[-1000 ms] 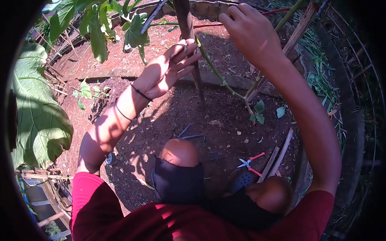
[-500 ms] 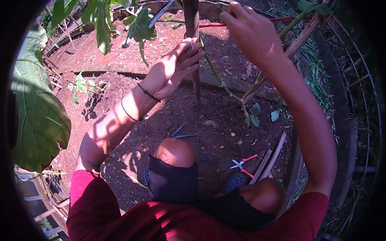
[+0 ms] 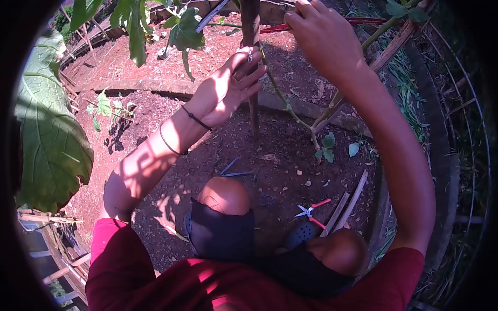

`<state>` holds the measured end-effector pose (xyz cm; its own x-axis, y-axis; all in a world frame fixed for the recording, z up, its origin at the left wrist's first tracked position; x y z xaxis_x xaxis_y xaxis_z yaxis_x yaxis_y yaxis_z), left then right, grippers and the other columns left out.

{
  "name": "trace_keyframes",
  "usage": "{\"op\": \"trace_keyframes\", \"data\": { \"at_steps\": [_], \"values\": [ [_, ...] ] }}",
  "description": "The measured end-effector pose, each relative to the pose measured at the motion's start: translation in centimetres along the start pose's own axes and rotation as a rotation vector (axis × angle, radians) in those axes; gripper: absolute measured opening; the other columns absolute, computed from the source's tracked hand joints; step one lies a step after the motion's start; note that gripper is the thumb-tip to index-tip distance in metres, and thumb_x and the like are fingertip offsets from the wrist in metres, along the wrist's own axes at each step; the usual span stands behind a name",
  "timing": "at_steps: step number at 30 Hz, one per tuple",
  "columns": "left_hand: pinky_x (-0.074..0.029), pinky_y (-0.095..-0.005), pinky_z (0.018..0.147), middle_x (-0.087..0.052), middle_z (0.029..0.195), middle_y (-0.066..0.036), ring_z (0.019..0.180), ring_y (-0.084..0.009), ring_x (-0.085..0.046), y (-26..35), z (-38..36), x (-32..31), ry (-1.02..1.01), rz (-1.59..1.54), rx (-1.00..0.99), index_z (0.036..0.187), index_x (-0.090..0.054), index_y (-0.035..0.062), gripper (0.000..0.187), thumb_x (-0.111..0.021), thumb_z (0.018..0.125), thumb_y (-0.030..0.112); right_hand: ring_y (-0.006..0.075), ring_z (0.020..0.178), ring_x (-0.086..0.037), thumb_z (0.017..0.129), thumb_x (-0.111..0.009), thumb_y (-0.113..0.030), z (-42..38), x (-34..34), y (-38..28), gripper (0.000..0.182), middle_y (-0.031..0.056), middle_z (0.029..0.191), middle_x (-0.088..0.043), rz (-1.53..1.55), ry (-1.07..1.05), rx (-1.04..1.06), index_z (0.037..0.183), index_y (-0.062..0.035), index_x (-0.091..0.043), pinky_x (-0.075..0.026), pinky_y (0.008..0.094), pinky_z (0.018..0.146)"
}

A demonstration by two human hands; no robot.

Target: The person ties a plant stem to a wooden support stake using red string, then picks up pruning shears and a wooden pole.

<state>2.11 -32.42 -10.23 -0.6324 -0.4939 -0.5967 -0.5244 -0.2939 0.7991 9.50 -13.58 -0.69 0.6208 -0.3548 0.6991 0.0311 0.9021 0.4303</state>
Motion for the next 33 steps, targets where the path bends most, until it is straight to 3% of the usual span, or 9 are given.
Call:
{"op": "trace_keyframes", "data": {
  "at_steps": [3, 4, 5, 7, 10, 12, 16, 23, 33],
  "values": [
    [-0.03, -0.046, 0.121, -0.05, 0.155, -0.001, 0.141, -0.023, -0.049, -0.2, 0.1, -0.1, 0.015, -0.007, 0.004, 0.15, -0.048, 0.0179, 0.041, -0.039, 0.113, 0.034, 0.0258, 0.115, -0.063, 0.09, -0.07, -0.015, -0.8, -0.7, -0.4, 0.024, 0.0074, 0.114, -0.067, -0.119, -0.079, 0.04, 0.114, -0.0091, -0.067, -0.052, 0.0409, 0.098],
    [-0.033, -0.0443, 0.12, -0.053, 0.152, -0.004, 0.139, -0.0227, -0.05, -0.3, 0.1, 0.0, 0.008, -0.023, -0.009, 0.148, -0.048, 0.0148, 0.044, -0.046, 0.111, 0.037, 0.0258, 0.115, -0.063, 0.09, -0.07, -0.015, -1.1, -0.8, -0.4, 0.024, 0.0074, 0.114, -0.067, -0.119, -0.079, 0.038, 0.114, -0.0091, -0.067, -0.052, 0.0409, 0.098],
    [-0.035, -0.0427, 0.119, -0.055, 0.15, -0.006, 0.138, -0.0223, -0.051, -0.3, 0.1, 0.0, 0.003, -0.039, -0.023, 0.147, -0.048, 0.0117, 0.048, -0.053, 0.108, 0.041, 0.0263, 0.114, -0.063, 0.09, -0.071, -0.016, -1.2, -0.5, -1.0, 0.025, 0.0079, 0.113, -0.067, -0.113, -0.103, 0.036, 0.114, -0.0087, -0.067, -0.05, 0.0413, 0.098],
    [-0.036, -0.0429, 0.118, -0.056, 0.149, -0.005, 0.136, -0.0217, -0.052, -0.4, 0.1, -0.1, 0.016, -0.032, -0.032, 0.147, -0.048, 0.0127, 0.048, -0.052, 0.109, 0.041, 0.0267, 0.113, -0.063, 0.09, -0.071, -0.017, -1.4, 0.0, -2.5, 0.025, 0.0084, 0.111, -0.068, -0.103, -0.126, 0.038, 0.113, -0.0084, -0.067, -0.049, 0.0416, 0.099],
    [-0.036, -0.0433, 0.116, -0.056, 0.149, -0.003, 0.132, -0.0202, -0.054, -0.7, -0.2, -0.6, 0.034, -0.034, -0.027, 0.147, -0.049, 0.0148, 0.047, -0.05, 0.109, 0.042, 0.0317, 0.104, -0.062, 0.088, -0.074, -0.018, -2.2, 1.7, -4.8, 0.031, 0.0087, 0.102, -0.066, 0.044, 0.02, -0.008, 0.116, -0.007, -0.065, -0.05, 0.044, 0.093],
    [-0.036, -0.0433, 0.115, -0.057, 0.148, -0.002, 0.131, -0.0193, -0.055, -0.5, 0.0, -0.6, 0.04, -0.033, -0.035, 0.147, -0.049, 0.0159, 0.046, -0.049, 0.11, 0.043, 0.0299, 0.109, -0.062, 0.088, -0.073, -0.019, -2.3, 2.3, -5.2, 0.028, 0.0111, 0.106, -0.068, 0.202, 0.066, -0.158, 0.113, -0.0063, -0.068, -0.048, 0.0439, 0.097],
    [-0.036, -0.0414, 0.112, -0.059, 0.144, 0.002, 0.126, -0.0163, -0.056, -0.9, -0.1, -0.7, 0.033, -0.044, -0.013, 0.145, -0.051, 0.0178, 0.045, -0.049, 0.109, 0.045, 0.0323, 0.107, -0.061, 0.088, -0.074, -0.02, -2.8, 2.6, -6.6, 0.028, 0.012, 0.107, -0.068, 0.325, 0.079, -0.228, 0.113, -0.0083, -0.07, -0.048, 0.0446, 0.096],
    [-0.038, -0.0371, 0.107, -0.06, 0.133, 0.005, 0.115, -0.0127, -0.056, -1.4, 0.5, -0.7, 0.067, -0.076, -0.001, 0.139, -0.058, 0.0205, 0.043, -0.054, 0.106, 0.049, 0.0337, 0.109, -0.06, 0.085, -0.079, -0.027, -2.6, 2.1, -7.0, 0.021, 0.0151, 0.109, -0.069, 0.384, 0.131, -0.298, 0.092, -0.0081, -0.078, -0.047, 0.0467, 0.096],
    [-0.029, -0.0393, 0.113, -0.058, 0.134, 0.008, 0.127, -0.0139, -0.05, -1.9, 0.6, -1.7, 0.025, -0.158, -0.061, 0.142, -0.055, 0.0227, 0.045, -0.054, 0.106, 0.049, 0.0331, 0.108, -0.058, 0.084, -0.08, -0.031, -2.0, 1.3, -7.8, 0.024, 0.0169, 0.108, -0.069, 0.354, 0.15, -0.437, 0.088, -0.0078, -0.081, -0.046, 0.0467, 0.097]
  ]
}}
Point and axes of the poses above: each hand's wrist, its own z-axis towards the middle knuckle, its own x-axis out of the back of the hand, y = z × x, the point moved 2 cm from there along z, towards the middle knuckle
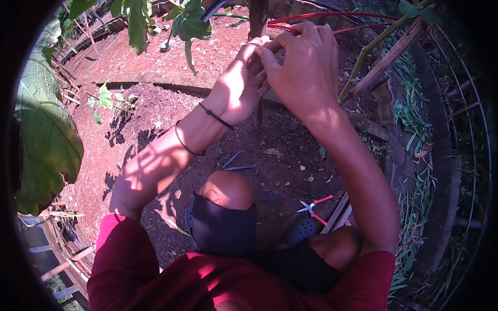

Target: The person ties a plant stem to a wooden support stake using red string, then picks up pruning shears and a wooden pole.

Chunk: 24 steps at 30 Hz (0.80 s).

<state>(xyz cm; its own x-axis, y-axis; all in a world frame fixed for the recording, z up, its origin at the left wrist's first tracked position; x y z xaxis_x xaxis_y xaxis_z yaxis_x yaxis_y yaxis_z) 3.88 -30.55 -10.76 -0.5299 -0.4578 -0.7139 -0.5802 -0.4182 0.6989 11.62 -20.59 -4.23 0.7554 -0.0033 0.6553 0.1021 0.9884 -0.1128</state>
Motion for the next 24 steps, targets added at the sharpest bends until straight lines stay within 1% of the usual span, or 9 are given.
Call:
{"op": "trace_keyframes", "data": {
  "at_steps": [9, 11, 13, 16, 17, 19, 20, 21, 24],
  "values": [
    [-0.038, -0.038, 0.108, -0.059, 0.133, 0.002, 0.121, -0.0153, -0.054, 0.8, 0.6, 1.4, -0.095, 0.02, 0.003, 0.145, -0.055, 0.0158, 0.048, -0.058, 0.105, 0.042, 0.0306, 0.109, -0.058, 0.077, -0.079, -0.026, 0.2, -0.6, 0.8, 0.019, 0.0127, 0.108, -0.069, 0.018, 0.028, 0.023, 0.081, -0.0082, -0.081, -0.044, 0.0451, 0.101],
    [-0.04, -0.0345, 0.103, -0.061, 0.139, 0.001, 0.116, -0.0146, -0.057, 1.5, 0.3, 2.0, -0.104, 0.152, 0.021, 0.136, -0.059, 0.0176, 0.035, -0.051, 0.108, 0.039, 0.0302, 0.109, -0.058, 0.077, -0.079, -0.026, 0.0, -0.9, 1.2, 0.017, 0.0122, 0.108, -0.069, 0.023, 0.04, 0.038, 0.08, -0.0092, -0.081, -0.044, 0.0452, 0.101],
    [-0.044, -0.0352, 0.101, -0.06, 0.143, -0.004, 0.112, -0.0169, -0.061, 2.4, 0.0, 2.9, -0.145, 0.2, 0.039, 0.14, -0.057, 0.0121, 0.041, -0.055, 0.108, 0.037, 0.0298, 0.11, -0.058, 0.077, -0.08, -0.026, 0.2, -1.1, 1.6, 0.016, 0.0117, 0.108, -0.069, 0.028, 0.059, 0.053, 0.079, -0.0102, -0.081, -0.043, 0.0453, 0.102],
    [-0.05, -0.0358, 0.1, -0.071, 0.125, -0.005, 0.114, -0.0189, -0.066, 4.0, -0.9, 3.2, -0.075, 0.739, 0.074, 0.136, -0.065, 0.005, 0.045, -0.058, 0.107, 0.039, 0.0295, 0.111, -0.058, 0.076, -0.082, -0.028, 0.1, -1.0, 2.0, 0.016, 0.0118, 0.108, -0.069, 0.039, 0.092, 0.091, 0.077, -0.0116, -0.08, -0.042, 0.0454, 0.103],
    [-0.05, -0.0358, 0.1, -0.071, 0.125, -0.005, 0.114, -0.0189, -0.066, 4.6, -1.4, 3.4, -0.076, 0.745, 0.081, 0.136, -0.065, 0.005, 0.045, -0.058, 0.107, 0.039, 0.0297, 0.113, -0.058, 0.078, -0.082, -0.027, 0.0, -0.9, 2.0, 0.017, 0.011, 0.111, -0.067, 0.032, 0.062, 0.094, 0.083, -0.0102, -0.079, -0.043, 0.0452, 0.103],
    [-0.051, -0.0327, 0.098, -0.075, 0.117, -0.006, 0.111, -0.0174, -0.068, 6.4, -2.6, 2.5, -0.069, 1.833, -0.725, 0.125, -0.072, 0.0046, 0.036, -0.057, 0.108, 0.033, 0.0299, 0.115, -0.057, 0.079, -0.083, -0.026, 0.1, -0.8, 2.1, 0.02, 0.0102, 0.113, -0.066, 0.028, 0.032, 0.086, 0.088, -0.0089, -0.079, -0.044, 0.0449, 0.103],
    [-0.052, -0.0312, 0.095, -0.075, 0.112, -0.008, 0.105, -0.0162, -0.069, 6.9, -2.3, 1.7, -0.064, 1.216, -0.521, 0.123, -0.074, 0.0065, 0.03, -0.055, 0.109, 0.025, 0.0298, 0.116, -0.057, 0.08, -0.083, -0.026, 0.2, -0.7, 1.9, 0.02, 0.0099, 0.114, -0.066, 0.01, 0.04, 0.111, 0.089, -0.0089, -0.079, -0.043, 0.0449, 0.104],
    [-0.053, -0.0323, 0.09, -0.074, 0.106, -0.01, 0.103, -0.0148, -0.068, 7.7, -2.8, 0.5, -0.093, 1.297, -0.603, 0.122, -0.075, 0.0075, 0.024, -0.058, 0.105, 0.012, 0.0298, 0.116, -0.057, 0.08, -0.083, -0.027, 0.1, -0.6, 1.8, 0.02, 0.0096, 0.114, -0.066, -0.008, 0.045, 0.136, 0.09, -0.009, -0.079, -0.043, 0.0449, 0.104],
    [-0.053, -0.0354, 0.088, -0.071, 0.106, -0.012, 0.101, -0.0202, -0.069, 8.4, -1.1, 0.6, -0.255, 1.537, -0.819, 0.124, -0.072, 0.007, 0.026, -0.063, 0.099, 0.006, 0.0298, 0.117, -0.057, 0.081, -0.083, -0.026, 0.1, -0.8, 1.9, 0.02, 0.0092, 0.114, -0.066, 0.009, 0.041, 0.124, 0.092, -0.0092, -0.079, -0.043, 0.0449, 0.104]
  ]
}}
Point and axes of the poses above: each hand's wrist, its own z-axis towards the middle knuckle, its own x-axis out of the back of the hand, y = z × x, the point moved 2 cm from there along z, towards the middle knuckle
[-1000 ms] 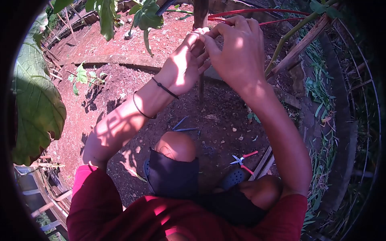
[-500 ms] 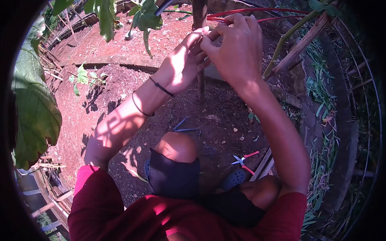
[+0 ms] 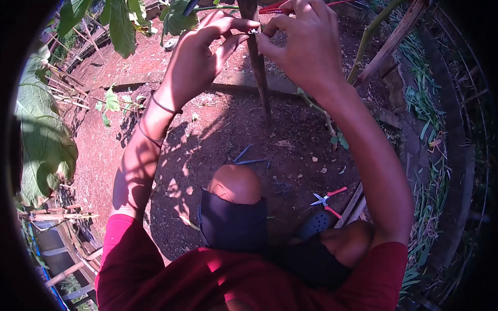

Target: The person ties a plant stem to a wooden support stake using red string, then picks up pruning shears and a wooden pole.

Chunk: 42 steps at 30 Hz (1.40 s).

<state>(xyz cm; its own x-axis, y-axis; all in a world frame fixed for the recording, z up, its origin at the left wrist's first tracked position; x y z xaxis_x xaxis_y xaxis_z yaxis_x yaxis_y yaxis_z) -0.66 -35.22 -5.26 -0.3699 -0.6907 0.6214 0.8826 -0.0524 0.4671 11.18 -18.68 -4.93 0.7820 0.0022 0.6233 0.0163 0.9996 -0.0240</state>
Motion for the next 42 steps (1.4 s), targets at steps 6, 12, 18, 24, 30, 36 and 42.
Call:
{"op": "trace_keyframes", "data": {
  "at_steps": [6, 12, 18, 24, 30, 36, 42],
  "values": [
    [-0.054, -0.0371, 0.083, -0.063, 0.113, -0.013, 0.102, -0.0302, -0.065, -0.9, 1.5, -0.1, -0.067, 0.361, -0.305, 0.125, -0.063, 0.0037, 0.027, -0.063, 0.1, 0.013, 0.0299, 0.116, -0.058, 0.082, -0.082, -0.026, 0.2, 0.0, 0.4, 0.021, 0.0082, 0.114, -0.066, 0.057, -0.073, -0.058, 0.093, -0.0088, -0.078, -0.043, 0.045, 0.104],
    [-0.055, -0.0388, 0.082, -0.064, 0.111, -0.012, 0.1, -0.0286, -0.066, -1.4, 1.8, 0.2, -0.091, 0.107, -0.003, 0.114, -0.065, 0.0061, 0.02, -0.064, 0.101, 0.02, 0.027, 0.115, -0.058, 0.081, -0.084, -0.027, 0.2, 0.2, 0.1, 0.018, 0.0055, 0.113, -0.066, -0.029, 0.058, 0.136, 0.09, -0.0121, -0.077, -0.044, 0.0462, 0.1],
    [-0.056, -0.0403, 0.079, -0.068, 0.099, -0.011, 0.095, -0.0288, -0.069, -0.1, 2.9, 0.2, -0.211, 0.481, -0.321, 0.118, -0.068, 0.0059, 0.024, -0.067, 0.098, 0.02, 0.0229, 0.094, -0.058, 0.077, -0.084, -0.027, 1.1, 0.5, 1.2, 0.022, 0.0033, 0.095, -0.06, -0.051, 0.154, 0.388, 0.094, -0.0169, -0.075, -0.043, 0.047, 0.085],
    [-0.054, -0.0469, 0.079, -0.069, 0.095, -0.025, 0.092, -0.0421, -0.068, 2.9, 4.9, 1.6, -0.498, 0.388, -0.041, 0.109, -0.066, -0.0015, 0.027, -0.054, 0.106, 0.022, 0.0228, 0.088, -0.058, 0.074, -0.084, -0.023, 1.4, -0.6, 2.9, 0.022, 0.0029, 0.092, -0.059, -0.093, 0.206, 0.579, 0.089, -0.0126, -0.072, -0.044, 0.0428, 0.081],
    [-0.054, -0.0457, 0.084, -0.07, 0.103, -0.024, 0.098, -0.0415, -0.069, 3.6, 4.8, 1.3, -0.576, 0.238, 0.158, 0.12, -0.063, -0.001, 0.029, -0.053, 0.107, 0.024, 0.0208, 0.089, -0.059, 0.076, -0.082, -0.02, 1.4, -1.0, 3.5, 0.017, 0.0015, 0.092, -0.06, -0.033, 0.273, 0.629, 0.086, -0.0131, -0.07, -0.044, 0.0414, 0.08],
    [-0.054, -0.0431, 0.086, -0.07, 0.105, -0.025, 0.099, -0.039, -0.069, 1.9, 5.5, 0.7, -0.609, 0.174, 0.166, 0.121, -0.064, -0.0039, 0.03, -0.056, 0.106, 0.021, 0.0181, 0.089, -0.059, 0.078, -0.079, -0.018, 1.9, -1.5, 4.4, 0.013, -0.001, 0.089, -0.06, -0.039, 0.314, 0.742, 0.081, -0.0163, -0.066, -0.045, 0.0404, 0.083],
    [-0.053, -0.0417, 0.069, -0.069, 0.084, -0.021, 0.073, -0.0325, -0.067, 1.7, 5.7, 0.4, -0.516, 0.205, 0.123, 0.114, -0.067, -0.0036, 0.021, -0.059, 0.104, 0.013, 0.0165, 0.083, -0.057, 0.078, -0.076, -0.018, 2.7, -2.1, 5.3, 0.014, -0.0025, 0.086, -0.061, -0.018, 0.366, 0.909, 0.077, -0.0183, -0.062, -0.045, 0.0375, 0.083]
  ]
}}
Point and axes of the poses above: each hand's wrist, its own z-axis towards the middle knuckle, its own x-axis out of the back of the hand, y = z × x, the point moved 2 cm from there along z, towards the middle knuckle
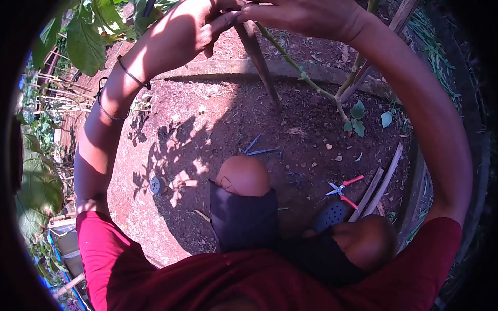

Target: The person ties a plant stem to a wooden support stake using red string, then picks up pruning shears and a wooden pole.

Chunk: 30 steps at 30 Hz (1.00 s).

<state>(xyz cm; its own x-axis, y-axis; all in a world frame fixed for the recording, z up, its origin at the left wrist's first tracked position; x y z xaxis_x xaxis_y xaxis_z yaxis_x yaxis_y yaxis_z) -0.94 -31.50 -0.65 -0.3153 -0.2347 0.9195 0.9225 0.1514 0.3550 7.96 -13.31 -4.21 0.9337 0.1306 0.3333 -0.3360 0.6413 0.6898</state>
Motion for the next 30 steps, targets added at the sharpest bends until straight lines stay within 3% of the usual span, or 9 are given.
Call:
{"op": "trace_keyframes", "data": {
  "at_steps": [9, 11, 14, 17, 19, 24, 25, 29, 30],
  "values": [
    [-0.036, -0.0252, 0.05, -0.058, 0.072, 0.003, 0.058, -0.0035, -0.045, -2.5, -0.4, -3.4, 0.097, -0.547, 0.303, 0.114, -0.069, 0.0006, 0.017, -0.056, 0.104, 0.006, 0.0173, 0.077, -0.054, 0.075, -0.078, -0.018, -0.1, -0.2, -0.8, 0.018, -0.002, 0.078, -0.058, 0.014, 0.01, -0.106, 0.076, -0.0152, -0.06, -0.043, 0.0359, 0.078],
    [-0.042, -0.0271, 0.054, -0.062, 0.074, -0.002, 0.061, -0.0074, -0.051, -3.4, -0.4, -2.6, 0.051, -0.435, 0.296, 0.118, -0.067, -0.0008, 0.019, -0.056, 0.104, 0.006, 0.0173, 0.077, -0.054, 0.075, -0.078, -0.018, 0.0, 0.1, -1.0, 0.019, -0.0018, 0.079, -0.058, 0.009, -0.001, -0.13, 0.076, -0.0148, -0.06, -0.043, 0.0359, 0.077],
    [-0.053, -0.0334, 0.074, -0.072, 0.093, -0.017, 0.084, -0.0243, -0.069, -1.9, -1.1, -0.7, 0.183, 0.162, -0.234, 0.124, -0.064, -0.0024, 0.025, -0.063, 0.101, 0.007, 0.0169, 0.077, -0.055, 0.075, -0.077, -0.016, 0.1, 0.3, -0.8, 0.017, -0.0018, 0.08, -0.059, 0.046, -0.051, -0.149, 0.078, -0.0144, -0.06, -0.043, 0.0359, 0.077],
    [-0.05, -0.0304, 0.074, -0.067, 0.094, -0.003, 0.083, -0.0142, -0.061, -1.9, -3.4, -1.3, 0.205, -0.556, 0.096, 0.13, -0.07, 0.0125, 0.028, -0.062, 0.105, 0.018, 0.0166, 0.079, -0.055, 0.077, -0.073, -0.018, -0.1, -0.2, -0.1, 0.013, -0.002, 0.083, -0.06, 0.018, -0.017, -0.057, 0.079, -0.0152, -0.061, -0.043, 0.0357, 0.078],
    [-0.057, -0.032, 0.083, -0.067, 0.125, -0.009, 0.091, -0.017, -0.069, -2.9, -4.4, -2.5, 0.059, 0.004, 0.161, 0.136, -0.063, 0.0072, 0.035, -0.061, 0.104, 0.021, 0.0165, 0.08, -0.055, 0.079, -0.071, -0.02, -0.3, -0.6, 0.3, 0.01, -0.0022, 0.085, -0.061, -0.012, 0.04, 0.025, 0.079, -0.016, -0.061, -0.043, 0.0353, 0.077],
    [-0.056, -0.0337, 0.078, -0.074, 0.094, -0.012, 0.084, -0.0246, -0.073, -1.5, -4.0, -2.9, 0.429, -0.111, 0.095, 0.125, -0.068, 0.0058, 0.03, -0.062, 0.105, 0.027, 0.0159, 0.082, -0.056, 0.081, -0.069, -0.023, 0.4, 0.6, -0.1, 0.011, -0.003, 0.09, -0.064, -0.009, -0.033, 0.036, 0.078, -0.0177, -0.059, -0.042, 0.0353, 0.077],
    [-0.055, -0.0299, 0.081, -0.077, 0.107, -0.007, 0.091, -0.0143, -0.072, -1.2, -3.6, -2.8, 0.518, -0.122, 0.02, 0.125, -0.072, 0.008, 0.027, -0.067, 0.102, 0.022, 0.0155, 0.082, -0.056, 0.081, -0.07, -0.023, 0.7, 1.0, -0.2, 0.013, -0.0033, 0.09, -0.065, -0.013, -0.153, 0.0, 0.078, -0.018, -0.058, -0.042, 0.0353, 0.077],
    [-0.053, -0.0344, 0.067, -0.069, 0.084, -0.018, 0.075, -0.0261, -0.069, 0.1, -1.1, -2.7, 0.515, -0.175, -0.273, 0.111, -0.069, -0.002, 0.02, -0.071, 0.095, 0.01, 0.0146, 0.08, -0.056, 0.083, -0.073, -0.024, -0.5, -0.7, -0.1, 0.017, -0.0044, 0.088, -0.068, -0.004, 0.017, -0.018, 0.078, -0.0187, -0.057, -0.042, 0.0359, 0.077],
    [-0.052, -0.0347, 0.065, -0.069, 0.081, -0.016, 0.072, -0.0258, -0.069, 0.1, -1.4, -2.6, 0.427, -0.076, -0.132, 0.111, -0.069, -0.0017, 0.021, -0.073, 0.094, 0.01, 0.0145, 0.08, -0.056, 0.084, -0.073, -0.024, -0.6, -0.8, 0.0, 0.017, -0.0045, 0.088, -0.068, -0.015, 0.028, -0.016, 0.078, -0.0187, -0.057, -0.042, 0.0362, 0.077]
  ]
}}
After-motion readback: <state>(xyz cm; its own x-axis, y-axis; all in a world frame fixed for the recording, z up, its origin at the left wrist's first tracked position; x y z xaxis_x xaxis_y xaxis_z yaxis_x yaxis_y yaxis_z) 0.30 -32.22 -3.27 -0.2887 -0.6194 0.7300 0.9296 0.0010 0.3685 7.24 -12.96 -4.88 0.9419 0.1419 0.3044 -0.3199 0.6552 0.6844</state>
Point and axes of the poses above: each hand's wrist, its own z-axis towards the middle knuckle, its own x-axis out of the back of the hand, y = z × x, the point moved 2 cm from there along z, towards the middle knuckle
